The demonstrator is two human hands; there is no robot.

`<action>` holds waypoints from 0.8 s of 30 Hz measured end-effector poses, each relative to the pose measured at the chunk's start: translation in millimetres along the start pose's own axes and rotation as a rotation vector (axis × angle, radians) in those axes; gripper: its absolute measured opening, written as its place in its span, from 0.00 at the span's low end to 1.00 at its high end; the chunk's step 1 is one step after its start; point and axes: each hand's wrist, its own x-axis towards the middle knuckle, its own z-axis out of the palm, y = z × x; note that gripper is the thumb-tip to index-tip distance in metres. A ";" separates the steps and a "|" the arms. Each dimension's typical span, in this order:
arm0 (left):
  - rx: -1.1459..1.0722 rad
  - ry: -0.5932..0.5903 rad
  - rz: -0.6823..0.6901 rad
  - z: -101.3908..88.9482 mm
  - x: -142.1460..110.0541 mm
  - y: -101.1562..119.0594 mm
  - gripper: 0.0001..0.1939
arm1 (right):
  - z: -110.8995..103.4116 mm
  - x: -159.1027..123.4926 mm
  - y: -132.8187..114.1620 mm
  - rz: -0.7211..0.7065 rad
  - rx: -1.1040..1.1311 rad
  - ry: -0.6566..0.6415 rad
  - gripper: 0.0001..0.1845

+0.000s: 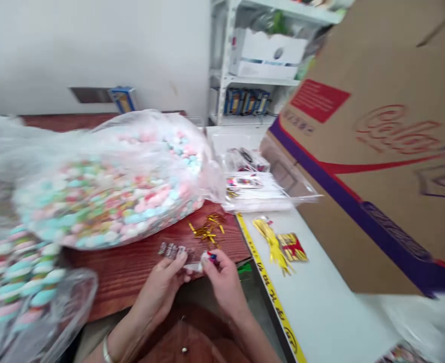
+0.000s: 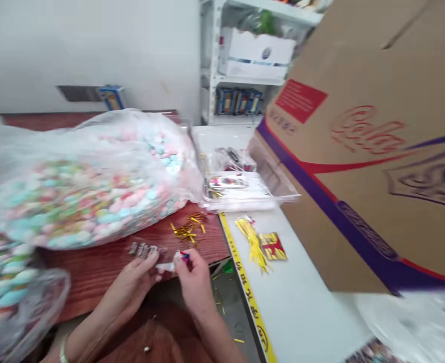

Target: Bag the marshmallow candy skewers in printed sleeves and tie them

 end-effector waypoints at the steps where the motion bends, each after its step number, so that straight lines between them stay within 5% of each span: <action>1: -0.017 0.033 0.003 0.5 1.0 3.1 0.17 | 0.3 4.7 -0.4 0.011 0.007 -0.019 0.13; 13: -0.036 0.077 0.060 -32.1 9.4 6.6 0.20 | 29.8 5.9 -0.5 0.007 -0.107 -0.041 0.16; 18: 0.037 0.122 0.070 -62.2 5.1 14.0 0.17 | 60.4 1.7 -3.1 -0.019 -0.151 -0.064 0.09; 24: 0.156 0.213 0.095 -108.8 0.7 36.0 0.15 | 100.5 15.5 -17.0 -0.178 -0.339 -0.107 0.15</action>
